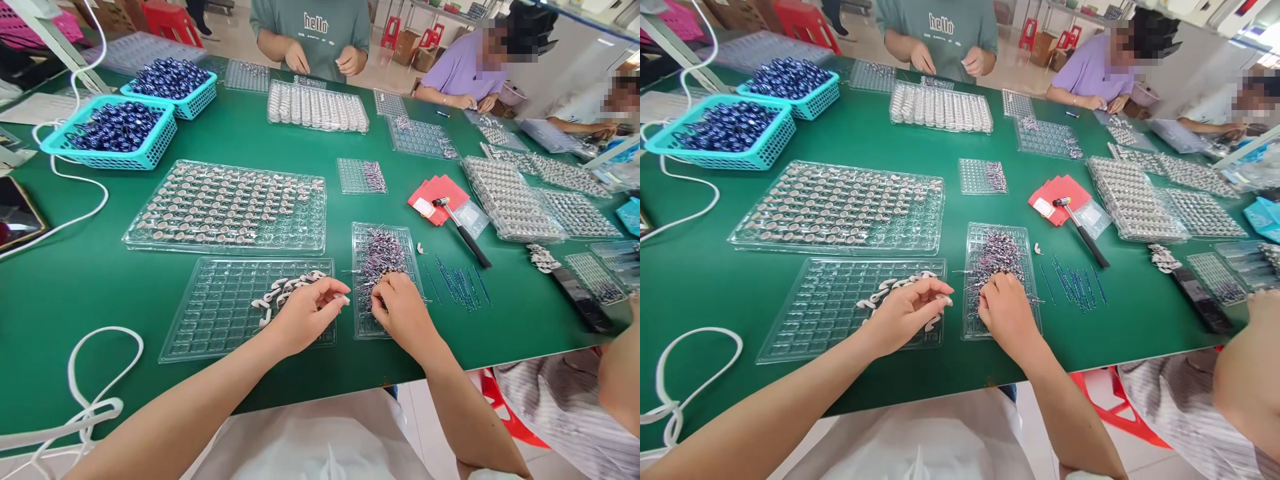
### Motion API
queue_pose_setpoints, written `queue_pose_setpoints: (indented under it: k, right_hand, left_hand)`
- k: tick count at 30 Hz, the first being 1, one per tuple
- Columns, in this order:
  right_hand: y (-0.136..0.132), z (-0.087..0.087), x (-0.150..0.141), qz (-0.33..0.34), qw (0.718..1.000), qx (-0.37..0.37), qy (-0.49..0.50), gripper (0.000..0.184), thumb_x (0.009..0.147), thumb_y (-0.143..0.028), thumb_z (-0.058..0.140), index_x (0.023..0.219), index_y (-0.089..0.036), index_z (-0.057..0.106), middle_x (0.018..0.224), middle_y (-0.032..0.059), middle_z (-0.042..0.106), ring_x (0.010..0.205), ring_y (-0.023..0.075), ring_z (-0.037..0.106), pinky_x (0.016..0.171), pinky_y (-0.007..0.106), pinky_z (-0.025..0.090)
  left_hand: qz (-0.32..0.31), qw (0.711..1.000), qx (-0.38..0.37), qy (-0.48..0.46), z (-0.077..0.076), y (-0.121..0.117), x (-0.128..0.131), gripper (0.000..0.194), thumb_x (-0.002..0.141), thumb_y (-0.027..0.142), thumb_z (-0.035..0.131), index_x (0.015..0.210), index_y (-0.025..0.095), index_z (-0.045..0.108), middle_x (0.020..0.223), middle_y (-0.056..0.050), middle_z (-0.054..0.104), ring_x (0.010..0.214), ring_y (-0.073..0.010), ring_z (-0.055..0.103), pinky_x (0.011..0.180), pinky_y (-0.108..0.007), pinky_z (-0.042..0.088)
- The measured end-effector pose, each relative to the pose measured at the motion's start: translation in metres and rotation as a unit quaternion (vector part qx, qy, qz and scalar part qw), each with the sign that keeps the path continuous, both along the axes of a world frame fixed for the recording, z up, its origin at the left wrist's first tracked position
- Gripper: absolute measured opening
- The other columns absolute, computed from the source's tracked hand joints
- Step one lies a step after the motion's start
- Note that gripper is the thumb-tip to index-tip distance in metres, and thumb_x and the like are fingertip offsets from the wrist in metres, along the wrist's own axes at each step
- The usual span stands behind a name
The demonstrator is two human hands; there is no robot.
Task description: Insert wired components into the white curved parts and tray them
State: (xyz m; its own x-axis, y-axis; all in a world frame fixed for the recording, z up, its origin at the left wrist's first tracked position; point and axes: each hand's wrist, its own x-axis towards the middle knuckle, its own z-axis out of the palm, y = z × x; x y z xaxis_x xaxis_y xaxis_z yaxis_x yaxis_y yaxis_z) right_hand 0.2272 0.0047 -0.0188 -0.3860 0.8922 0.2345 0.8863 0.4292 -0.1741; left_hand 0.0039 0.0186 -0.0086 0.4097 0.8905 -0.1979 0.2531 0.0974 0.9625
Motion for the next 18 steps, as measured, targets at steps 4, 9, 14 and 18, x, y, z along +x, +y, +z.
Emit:
queue_pose_setpoints:
  k: [4,9,14,18]
  right_hand:
    - [-0.007,0.001,0.003,-0.023,0.998,0.004,0.063,0.01,0.089,-0.013,0.056,0.086,-0.02,0.062,0.093,0.0082,0.057,0.092,0.0237,0.053,0.08,0.038,0.048]
    - [-0.017,-0.003,0.009,-0.07,0.988,0.013,0.138,0.008,0.089,-0.019,0.06,0.085,-0.024,0.065,0.105,0.0075,0.057,0.102,0.0248,0.053,0.084,0.04,0.049]
    - [-0.026,-0.006,0.008,-0.069,0.979,0.016,0.189,0.008,0.093,-0.02,0.057,0.091,-0.025,0.063,0.108,0.007,0.061,0.106,0.0237,0.056,0.09,0.042,0.047]
    - [-0.03,-0.008,0.005,-0.063,0.977,-0.013,0.206,0.008,0.097,-0.02,0.052,0.095,-0.024,0.059,0.096,0.0042,0.068,0.094,0.0207,0.061,0.085,0.038,0.046]
  left_hand:
    - [-0.013,1.0,-0.006,0.005,-0.002,-0.001,-0.001,0.028,0.094,0.036,0.052,0.114,0.022,0.066,0.097,-0.006,0.076,0.085,-0.0202,0.07,0.071,-0.03,0.055]
    - [-0.023,1.0,-0.012,-0.001,-0.001,-0.002,0.001,0.022,0.093,0.035,0.053,0.103,0.02,0.064,0.09,-0.006,0.074,0.079,-0.0187,0.068,0.064,-0.028,0.054]
    - [-0.028,0.998,-0.041,-0.027,0.001,-0.002,0.004,0.014,0.093,0.029,0.048,0.094,0.019,0.058,0.086,-0.004,0.065,0.071,-0.0144,0.06,0.063,-0.026,0.049]
    - [-0.046,0.998,-0.038,-0.031,0.0,-0.004,0.003,0.021,0.095,0.023,0.036,0.096,0.018,0.056,0.07,0.002,0.049,0.06,-0.0128,0.045,0.055,-0.026,0.038]
